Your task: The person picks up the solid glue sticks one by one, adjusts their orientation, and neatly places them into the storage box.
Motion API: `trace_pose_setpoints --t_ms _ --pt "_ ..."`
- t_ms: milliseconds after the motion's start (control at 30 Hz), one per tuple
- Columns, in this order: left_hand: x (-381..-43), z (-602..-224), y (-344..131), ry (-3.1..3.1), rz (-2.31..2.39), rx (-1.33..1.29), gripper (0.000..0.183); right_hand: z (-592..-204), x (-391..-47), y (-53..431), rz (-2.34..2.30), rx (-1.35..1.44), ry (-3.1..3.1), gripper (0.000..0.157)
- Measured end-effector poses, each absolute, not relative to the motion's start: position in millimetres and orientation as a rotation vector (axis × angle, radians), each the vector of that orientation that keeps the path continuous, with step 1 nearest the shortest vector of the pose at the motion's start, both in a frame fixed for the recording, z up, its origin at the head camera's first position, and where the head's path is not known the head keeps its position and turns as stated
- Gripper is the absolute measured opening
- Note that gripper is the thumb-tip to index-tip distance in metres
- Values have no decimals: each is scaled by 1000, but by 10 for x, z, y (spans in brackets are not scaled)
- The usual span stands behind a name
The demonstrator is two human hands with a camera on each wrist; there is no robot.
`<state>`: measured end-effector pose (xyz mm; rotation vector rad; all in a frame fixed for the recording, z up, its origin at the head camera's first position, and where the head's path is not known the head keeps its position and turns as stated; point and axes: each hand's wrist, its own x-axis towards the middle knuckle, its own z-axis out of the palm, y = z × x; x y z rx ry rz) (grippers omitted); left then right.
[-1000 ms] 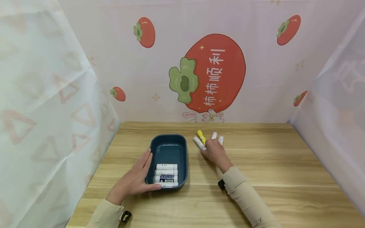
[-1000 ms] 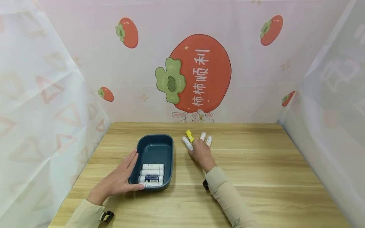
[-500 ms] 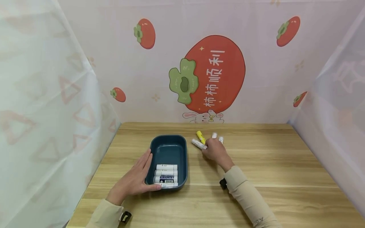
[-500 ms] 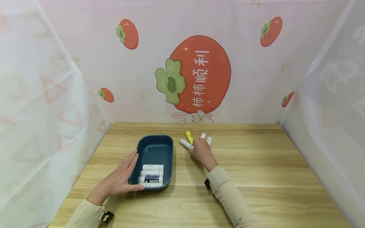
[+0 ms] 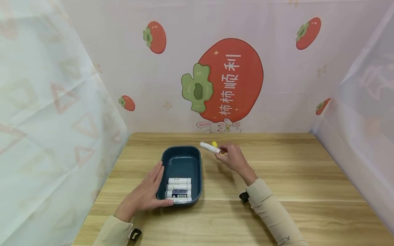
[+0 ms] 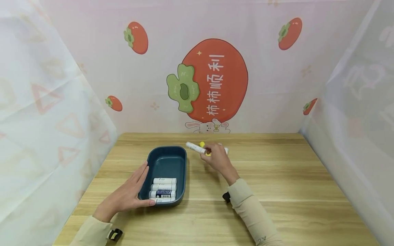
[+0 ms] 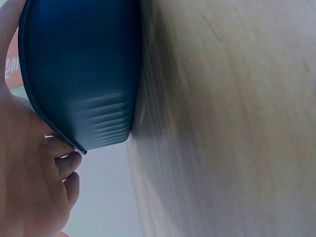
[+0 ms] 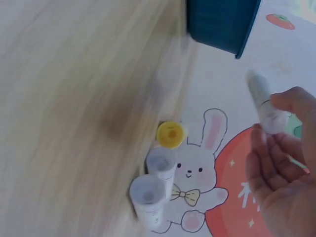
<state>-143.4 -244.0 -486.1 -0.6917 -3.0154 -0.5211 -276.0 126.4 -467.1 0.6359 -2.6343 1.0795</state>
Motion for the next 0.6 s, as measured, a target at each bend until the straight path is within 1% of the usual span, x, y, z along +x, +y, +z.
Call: trace_pose_setpoints --t_ms 133,400,600 --pt "-1431 -4883 -2446 -3025 -528 -683 135 -4632 -2732 1225 1134 721 -2549 20" --pt "-1430 -4866 -2439 -3038 -541 -662 135 -4553 -2688 1064 1209 919 -2452 13" --pt "-1439 -4865 -2439 -3028 -521 -668 135 -4538 -2662 898 1231 976 -2511 15"
